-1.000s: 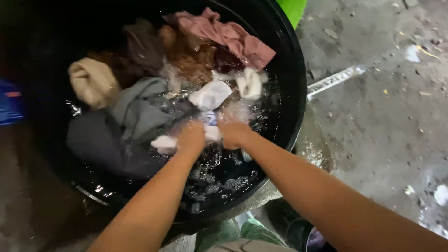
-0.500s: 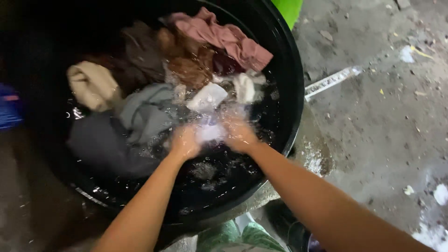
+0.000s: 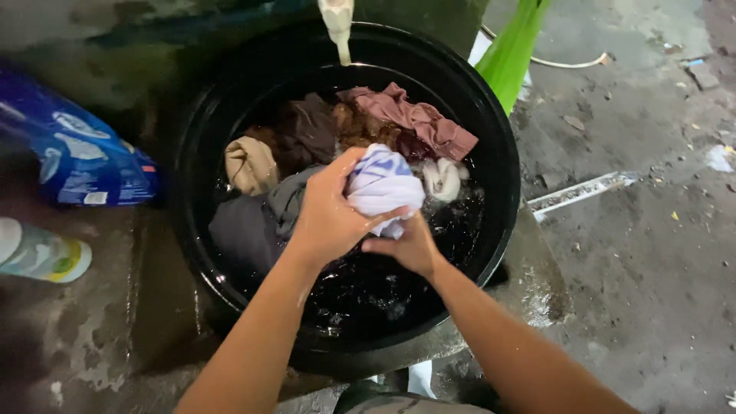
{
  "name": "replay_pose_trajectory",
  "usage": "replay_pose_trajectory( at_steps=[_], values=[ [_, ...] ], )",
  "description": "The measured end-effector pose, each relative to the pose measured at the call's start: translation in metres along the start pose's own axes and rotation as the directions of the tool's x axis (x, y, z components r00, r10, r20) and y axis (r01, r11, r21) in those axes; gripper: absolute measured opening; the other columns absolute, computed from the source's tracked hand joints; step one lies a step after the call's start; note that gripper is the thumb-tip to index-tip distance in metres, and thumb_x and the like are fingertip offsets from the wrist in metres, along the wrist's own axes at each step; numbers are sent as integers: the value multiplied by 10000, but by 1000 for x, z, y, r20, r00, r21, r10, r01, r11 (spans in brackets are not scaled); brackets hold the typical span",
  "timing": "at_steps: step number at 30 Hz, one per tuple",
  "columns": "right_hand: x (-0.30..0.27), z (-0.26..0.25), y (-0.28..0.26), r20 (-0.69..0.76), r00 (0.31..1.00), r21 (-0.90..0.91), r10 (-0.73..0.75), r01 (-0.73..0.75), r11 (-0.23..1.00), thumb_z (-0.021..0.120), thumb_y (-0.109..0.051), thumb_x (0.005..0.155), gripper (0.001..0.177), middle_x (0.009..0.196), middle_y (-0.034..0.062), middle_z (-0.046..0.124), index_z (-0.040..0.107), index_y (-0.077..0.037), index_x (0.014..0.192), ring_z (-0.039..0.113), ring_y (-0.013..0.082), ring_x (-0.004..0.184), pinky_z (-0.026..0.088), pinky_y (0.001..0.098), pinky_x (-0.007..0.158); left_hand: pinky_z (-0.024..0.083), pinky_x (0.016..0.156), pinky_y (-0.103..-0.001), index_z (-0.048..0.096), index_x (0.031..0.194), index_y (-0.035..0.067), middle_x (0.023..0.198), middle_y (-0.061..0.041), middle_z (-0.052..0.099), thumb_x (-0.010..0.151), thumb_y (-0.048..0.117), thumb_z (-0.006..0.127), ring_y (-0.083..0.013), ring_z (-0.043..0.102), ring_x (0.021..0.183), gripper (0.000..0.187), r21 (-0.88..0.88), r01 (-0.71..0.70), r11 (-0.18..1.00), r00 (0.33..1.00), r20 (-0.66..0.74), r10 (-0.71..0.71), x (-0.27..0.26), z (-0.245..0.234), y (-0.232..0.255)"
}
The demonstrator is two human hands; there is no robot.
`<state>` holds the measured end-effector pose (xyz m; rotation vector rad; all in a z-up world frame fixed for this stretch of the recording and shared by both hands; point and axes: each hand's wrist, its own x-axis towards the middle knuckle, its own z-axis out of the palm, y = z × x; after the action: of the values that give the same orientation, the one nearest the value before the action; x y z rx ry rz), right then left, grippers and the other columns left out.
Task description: Hand washing multiple items of clothing in a basin of soapy water.
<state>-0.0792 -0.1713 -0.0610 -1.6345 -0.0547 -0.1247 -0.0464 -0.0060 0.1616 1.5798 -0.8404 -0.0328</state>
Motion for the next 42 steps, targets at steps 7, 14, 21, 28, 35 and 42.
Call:
replay_pose_trajectory(
  at_steps=[7,14,21,28,35,42],
  values=[
    [6,-29,-57,-25,985,-333,-173,155,930,947,-171,606,644,1139,109,691,665,-40,1170,660,254,1055,529,353,926,546,737,-443,638,1206,72,960,-156,739,689,360,954,-389,696,914,671,630,169,758,949,103,-297,-3,-4,-21],
    [-24,-59,10,-277,937,-594,211,-340,729,893,-284,682,455,1013,146,725,734,-85,1059,708,282,925,563,374,836,468,951,-546,539,1355,67,1290,-223,606,759,77,735,-396,570,1218,628,901,169,401,812,103,-574,-77,53,-232],
    [-56,-72,54,-216,972,-606,94,-209,768,763,-189,803,269,1036,115,717,726,-79,1046,715,271,965,572,372,868,496,1029,-517,591,1369,130,1291,-213,667,1001,371,596,-396,624,1226,440,843,333,421,682,93,-725,-98,100,-342],
    [-62,-64,29,-97,995,-668,-39,-36,743,788,-156,788,388,1103,167,668,680,-52,1147,653,355,1027,537,418,904,574,990,-458,737,1250,157,1237,-123,751,1053,569,559,-325,714,1152,490,909,276,313,660,58,-749,-100,75,-371],
    [-33,-65,10,-308,898,-239,314,-393,888,679,-338,858,486,1236,88,691,644,-138,1300,660,231,1139,539,455,983,505,862,-456,622,1286,163,1113,-108,730,671,224,893,-284,687,1014,674,557,540,631,763,-7,-646,-29,6,-123],
    [37,-36,-118,-7,505,430,863,-778,459,517,-688,859,797,1494,60,435,424,-292,1544,317,466,1418,205,866,1053,545,956,-325,592,1278,60,1156,-89,710,714,52,817,-184,693,1081,607,182,37,983,988,143,-63,10,-28,-3]
  ],
)
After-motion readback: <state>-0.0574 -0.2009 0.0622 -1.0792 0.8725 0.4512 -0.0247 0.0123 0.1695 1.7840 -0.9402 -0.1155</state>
